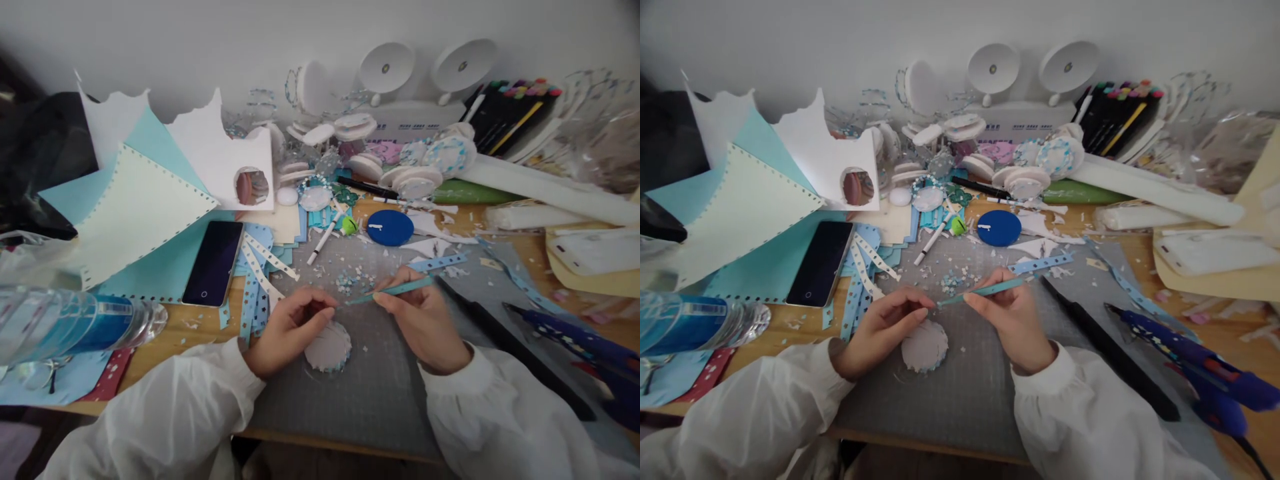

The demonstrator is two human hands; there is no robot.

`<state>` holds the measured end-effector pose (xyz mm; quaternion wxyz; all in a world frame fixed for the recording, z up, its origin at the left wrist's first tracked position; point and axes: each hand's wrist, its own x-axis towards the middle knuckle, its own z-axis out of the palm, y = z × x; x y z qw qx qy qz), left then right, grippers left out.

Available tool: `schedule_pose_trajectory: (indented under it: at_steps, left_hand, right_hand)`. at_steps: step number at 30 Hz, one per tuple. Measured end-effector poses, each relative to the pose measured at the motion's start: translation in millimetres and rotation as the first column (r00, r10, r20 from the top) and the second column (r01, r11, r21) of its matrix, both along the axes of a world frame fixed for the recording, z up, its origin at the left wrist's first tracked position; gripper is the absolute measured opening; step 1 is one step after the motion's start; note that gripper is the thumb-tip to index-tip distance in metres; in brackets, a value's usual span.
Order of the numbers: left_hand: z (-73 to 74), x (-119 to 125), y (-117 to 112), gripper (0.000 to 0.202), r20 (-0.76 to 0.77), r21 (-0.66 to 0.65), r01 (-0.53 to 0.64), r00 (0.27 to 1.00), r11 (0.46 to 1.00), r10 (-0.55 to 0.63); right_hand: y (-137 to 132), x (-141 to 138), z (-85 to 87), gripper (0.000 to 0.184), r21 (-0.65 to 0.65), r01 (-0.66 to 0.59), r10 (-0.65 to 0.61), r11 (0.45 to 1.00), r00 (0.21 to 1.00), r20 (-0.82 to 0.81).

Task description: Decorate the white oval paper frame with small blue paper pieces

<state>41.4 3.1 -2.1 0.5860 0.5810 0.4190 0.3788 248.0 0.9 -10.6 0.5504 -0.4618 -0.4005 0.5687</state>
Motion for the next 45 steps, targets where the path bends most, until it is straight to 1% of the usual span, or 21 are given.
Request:
schedule_pose_trajectory:
  at_steps: [3,6,12,14,16,18,22,24,28,30,34,37,41,45]
  left_hand:
    - [-2.2,-1.1,-0.8,0.015,-0.047,0.060,0.040,0.998,0.997,-0.037]
    - [-1.7,-2.2,-1.3,0.015,-0.083,0.088,0.100,0.992,0.991,-0.093]
    - [2.1,-2.4,-4.1,0.020,-0.076,0.013,0.218,0.973,0.976,-0.216]
    - [1.9,-2.6,-5.0,0.020,-0.073,0.004,0.257,0.964,0.966,-0.256]
    - [1.4,-2.7,-5.2,0.020,-0.058,0.009,0.271,0.961,0.962,-0.271]
    - [1.0,-2.4,-4.8,0.021,-0.016,0.004,0.239,0.971,0.971,-0.239]
    - [0.4,-0.5,-3.1,0.023,0.130,-0.045,0.083,0.989,0.996,-0.076]
    - [-0.4,0.1,-2.3,0.022,0.157,-0.030,0.045,0.987,0.999,-0.039]
    - [-2.7,-0.6,-0.7,0.016,0.079,0.081,0.028,0.996,0.996,-0.034]
    - [-4.0,-1.3,0.1,0.013,0.052,0.129,0.003,0.999,0.992,-0.009]
    - [-5.3,-1.9,0.2,0.010,0.045,0.194,-0.037,0.999,0.980,0.029]
    - [-4.3,-1.5,-0.1,0.008,0.043,0.221,-0.059,0.998,0.973,0.051]
    - [-0.7,-1.8,0.5,0.004,0.038,0.232,-0.087,0.996,0.969,0.080]
    - [0.8,-2.9,0.9,0.006,0.020,0.196,-0.038,0.999,0.980,0.034]
  right_hand:
    - [-1.5,-1.8,-1.2,0.029,-0.059,-0.009,0.007,0.998,0.999,-0.037]
    - [-2.9,-2.7,-0.5,0.030,-0.068,-0.003,0.000,0.998,0.999,-0.047]
    - [-0.6,-4.3,3.9,0.029,-0.071,0.058,-0.062,0.996,0.997,-0.050]
    - [0.7,-4.9,6.0,0.030,-0.075,0.086,-0.091,0.993,0.993,-0.072]
    - [1.3,-5.0,7.4,0.031,-0.075,0.100,-0.106,0.992,0.990,-0.088]
    - [0.7,-4.8,7.7,0.030,-0.072,0.081,-0.086,0.994,0.993,-0.077]
    - [-2.9,-3.6,4.1,0.031,-0.083,0.005,-0.009,0.997,0.999,-0.045]
    - [-4.6,-3.0,1.6,0.031,-0.087,-0.032,0.029,0.996,0.999,-0.035]
    - [-5.7,-2.6,-1.5,0.030,-0.086,-0.093,0.093,0.992,0.996,-0.007]
    - [-5.7,-2.7,-1.6,0.030,-0.082,-0.096,0.098,0.992,0.995,0.012]
    - [-6.3,-3.3,-0.6,0.031,-0.082,-0.087,0.092,0.993,0.994,0.061]
    - [-6.7,-4.3,-0.1,0.033,-0.095,-0.084,0.091,0.992,0.993,0.073]
    - [-5.8,-5.0,-0.1,0.032,-0.071,-0.073,0.077,0.995,0.996,0.054]
    - [-5.1,-4.1,0.4,0.031,-0.062,-0.055,0.057,0.997,0.998,0.032]
